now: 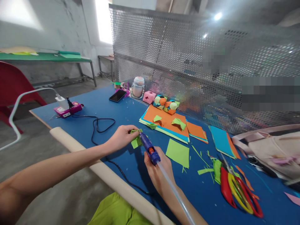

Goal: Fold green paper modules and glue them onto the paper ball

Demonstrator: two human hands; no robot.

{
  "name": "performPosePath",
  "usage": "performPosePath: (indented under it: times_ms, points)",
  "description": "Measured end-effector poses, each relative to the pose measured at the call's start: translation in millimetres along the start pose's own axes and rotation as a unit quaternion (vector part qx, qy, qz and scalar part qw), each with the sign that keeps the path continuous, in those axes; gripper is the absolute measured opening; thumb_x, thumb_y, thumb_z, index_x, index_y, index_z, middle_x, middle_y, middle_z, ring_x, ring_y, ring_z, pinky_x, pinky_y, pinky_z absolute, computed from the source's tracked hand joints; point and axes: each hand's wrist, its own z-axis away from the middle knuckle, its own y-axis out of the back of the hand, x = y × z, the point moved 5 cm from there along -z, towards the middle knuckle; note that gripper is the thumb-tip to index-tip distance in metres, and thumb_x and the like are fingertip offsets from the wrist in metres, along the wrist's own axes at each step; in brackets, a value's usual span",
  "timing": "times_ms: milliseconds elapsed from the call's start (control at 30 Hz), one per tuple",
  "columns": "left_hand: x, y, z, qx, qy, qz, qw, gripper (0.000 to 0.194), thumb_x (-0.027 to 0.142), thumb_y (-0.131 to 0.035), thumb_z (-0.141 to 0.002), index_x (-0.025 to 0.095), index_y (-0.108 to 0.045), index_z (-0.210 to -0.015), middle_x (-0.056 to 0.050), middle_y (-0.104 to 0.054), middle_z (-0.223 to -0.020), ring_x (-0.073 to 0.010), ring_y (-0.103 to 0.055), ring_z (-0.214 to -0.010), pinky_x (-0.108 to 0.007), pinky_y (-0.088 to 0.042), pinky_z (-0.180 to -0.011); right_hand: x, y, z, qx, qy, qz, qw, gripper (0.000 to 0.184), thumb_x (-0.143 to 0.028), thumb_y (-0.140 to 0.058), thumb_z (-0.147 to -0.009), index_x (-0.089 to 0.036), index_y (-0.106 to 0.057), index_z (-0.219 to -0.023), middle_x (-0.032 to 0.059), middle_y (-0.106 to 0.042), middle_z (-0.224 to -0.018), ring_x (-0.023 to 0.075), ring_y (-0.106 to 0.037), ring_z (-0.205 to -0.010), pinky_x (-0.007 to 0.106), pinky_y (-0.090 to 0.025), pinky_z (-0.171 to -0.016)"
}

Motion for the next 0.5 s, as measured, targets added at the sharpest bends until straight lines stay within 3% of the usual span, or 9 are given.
performPosePath:
  times_ms: [267, 500]
  points:
    - [-0.8, -2.7, -3.5, -0.003, 0.011, -0.010, 1.000, 0.025, 0.025, -0.047, -0.078, 0.013, -0.067, -0.071, 0.003, -0.055, -0.058, -0.0081, -0.041, -0.054, -0.019, -0.030, -0.050, -5.4, 6.7, -0.9, 0.004, 0.046, 0.062, 0.997, 0.022, -0.039, -0.047, -0.086, -0.020, -0.055, -0.077, -0.0016, -0.054, -0.057, 0.0123, -0.047, -0.045, 0.023, -0.038, -0.046]
    - [-3.7, -4.8, -1.9, 0.000, 0.010, -0.023, 1.000, 0.024, 0.025, -0.048, -0.078, 0.013, -0.068, -0.073, 0.002, -0.058, -0.059, -0.0088, -0.043, -0.055, -0.019, -0.031, -0.052, -6.7, 6.5, -0.5, -0.033, 0.028, 0.065, 0.997, 0.025, -0.042, -0.044, -0.087, -0.020, -0.054, -0.080, -0.0017, -0.054, -0.056, 0.0126, -0.047, -0.044, 0.023, -0.037, -0.044]
